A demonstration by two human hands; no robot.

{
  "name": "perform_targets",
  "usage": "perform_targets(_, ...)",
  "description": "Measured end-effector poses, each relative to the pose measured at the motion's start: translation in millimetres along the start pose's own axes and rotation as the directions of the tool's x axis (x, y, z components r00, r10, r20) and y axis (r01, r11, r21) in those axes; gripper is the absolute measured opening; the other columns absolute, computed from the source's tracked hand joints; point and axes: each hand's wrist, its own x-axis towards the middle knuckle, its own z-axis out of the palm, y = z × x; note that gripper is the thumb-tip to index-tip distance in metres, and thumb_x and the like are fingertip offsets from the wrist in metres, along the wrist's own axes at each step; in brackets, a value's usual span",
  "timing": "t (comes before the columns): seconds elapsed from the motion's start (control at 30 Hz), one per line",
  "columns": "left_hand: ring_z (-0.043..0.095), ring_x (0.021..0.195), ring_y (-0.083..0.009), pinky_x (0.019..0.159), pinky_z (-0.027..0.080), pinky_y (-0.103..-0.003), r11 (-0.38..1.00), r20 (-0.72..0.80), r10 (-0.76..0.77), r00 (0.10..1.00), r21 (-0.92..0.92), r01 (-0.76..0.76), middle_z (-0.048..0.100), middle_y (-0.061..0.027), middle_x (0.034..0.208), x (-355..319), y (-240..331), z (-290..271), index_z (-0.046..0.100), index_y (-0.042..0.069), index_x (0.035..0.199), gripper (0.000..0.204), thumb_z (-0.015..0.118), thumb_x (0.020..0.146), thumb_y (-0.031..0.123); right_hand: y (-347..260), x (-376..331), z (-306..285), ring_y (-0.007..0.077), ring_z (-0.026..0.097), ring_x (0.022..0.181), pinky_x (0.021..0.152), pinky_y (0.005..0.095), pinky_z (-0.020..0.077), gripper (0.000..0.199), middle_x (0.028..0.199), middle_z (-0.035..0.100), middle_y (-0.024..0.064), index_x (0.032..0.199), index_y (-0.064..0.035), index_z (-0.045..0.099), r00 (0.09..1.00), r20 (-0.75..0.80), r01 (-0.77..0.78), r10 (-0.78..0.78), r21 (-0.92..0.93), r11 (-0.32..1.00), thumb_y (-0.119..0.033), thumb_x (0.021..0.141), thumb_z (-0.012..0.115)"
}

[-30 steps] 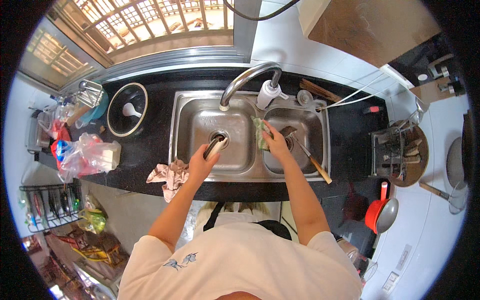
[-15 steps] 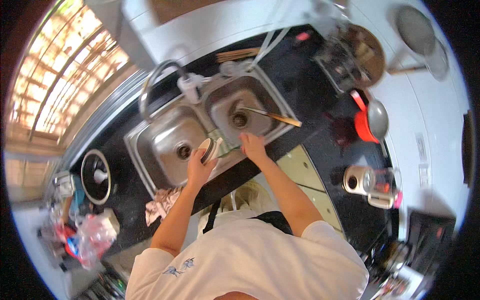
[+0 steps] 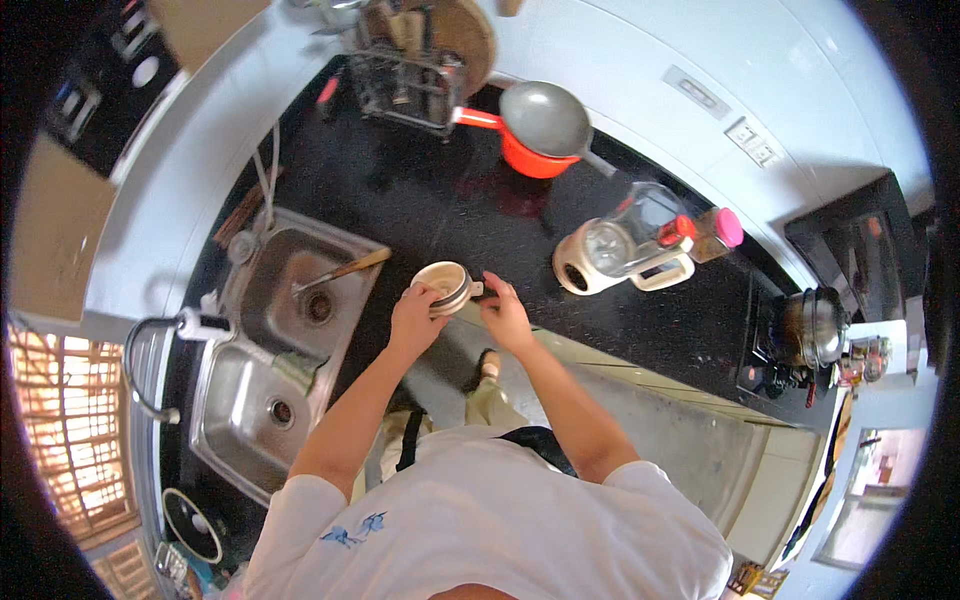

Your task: The person retrieves a blender jar and its lid from a storage area and brings them to the kitchen sink. They wash the lid and the blender jar using a sponge and running water, rinsing both thoroughly. The person then washes a metal strainer in the sink. Finally, they place the strainer on the counter and open a red plastic bag containing dried beans.

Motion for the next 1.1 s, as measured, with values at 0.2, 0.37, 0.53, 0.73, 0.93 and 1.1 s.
perform_targets(0.2,0.056,0.095,-0.0315,0.082,0.047,-0.042,0.991,0.019,0.073,0.997,0.109,-0.074,0.058,-0.0101,0.094,80.9,37.6,91.5,0.066,0.006,0.093,0.032,0.078,0.063,0.011,96.7,-46.2,-139.1,0.0153,0.065,0.084,0.075,0.0289,0.0518,0.026,0.094,0.066,0.01,0.111,-0.001,0.06,0.948,0.032,-0.312,0.316,0.291,0.905,-0.005,0.086,0.059)
perform_targets(0.37,0.055,0.094,-0.0314,0.08,0.047,-0.043,0.959,0.0,0.165,0.986,0.235,-0.16,0.056,-0.0101,0.095,123.5,39.9,130.3,0.065,0.008,0.091,0.029,0.075,0.064,0.006,93.3,-69.2,-231.5,0.018,0.059,0.09,0.076,0.0296,0.0504,0.048,0.109,0.057,0.0098,0.123,-0.0048,0.047,0.849,-0.444,-0.214,0.285,0.204,0.955,-0.002,0.079,0.065)
perform_targets(0.53,0.049,0.107,-0.0333,0.095,0.038,-0.047,0.893,0.028,0.144,0.989,0.428,-0.142,0.047,-0.0109,0.115,136.5,79.7,126.1,0.053,0.012,0.117,0.056,0.075,0.065,0.007,16.6,-36.3,-280.6,0.0226,0.05,0.112,0.095,0.0347,0.0417,0.049,0.12,0.05,0.0106,0.12,-0.0029,0.048,0.866,-0.5,0.066,0.014,0.142,0.988,-0.004,0.077,0.069)
perform_targets(0.73,0.044,0.111,-0.0349,0.095,0.038,-0.045,0.974,0.015,0.221,0.975,-0.062,-0.219,0.048,-0.0129,0.114,103.8,160.2,90.7,0.057,0.009,0.108,0.039,0.072,0.073,0.011,8.9,-15.5,-306.6,0.0122,0.053,0.091,0.082,0.0248,0.0415,0.019,0.096,0.059,0.0052,0.098,0.0009,0.059,0.947,-0.293,-0.04,0.134,0.307,0.951,-0.008,0.083,0.067)
perform_targets(0.93,0.056,0.106,-0.0323,0.09,0.045,-0.038,0.82,0.161,0.214,0.963,-0.566,-0.088,0.058,-0.0145,0.113,79.6,232.3,73.8,0.054,0.008,0.118,0.039,0.065,0.081,0.011,-29.3,-1.7,-278.7,0.0075,0.057,0.076,0.07,0.0222,0.0462,0.014,0.083,0.064,0.0021,0.088,-0.0004,0.062,0.967,-0.118,-0.153,0.227,0.445,0.882,-0.003,0.078,0.072)
perform_targets(1.1,0.051,0.121,-0.0291,0.101,0.041,-0.038,0.663,0.263,0.118,0.957,-0.739,0.121,0.051,-0.017,0.13,70.7,246.9,42.6,0.032,0.002,0.14,0.062,0.061,0.085,0.008,-81.6,9.6,-242.2,0.0112,0.061,0.079,0.074,0.0249,0.0473,0.019,0.087,0.066,0.0056,0.096,0.0031,0.063,0.954,-0.064,-0.21,0.291,0.55,0.808,-0.003,0.08,0.069)
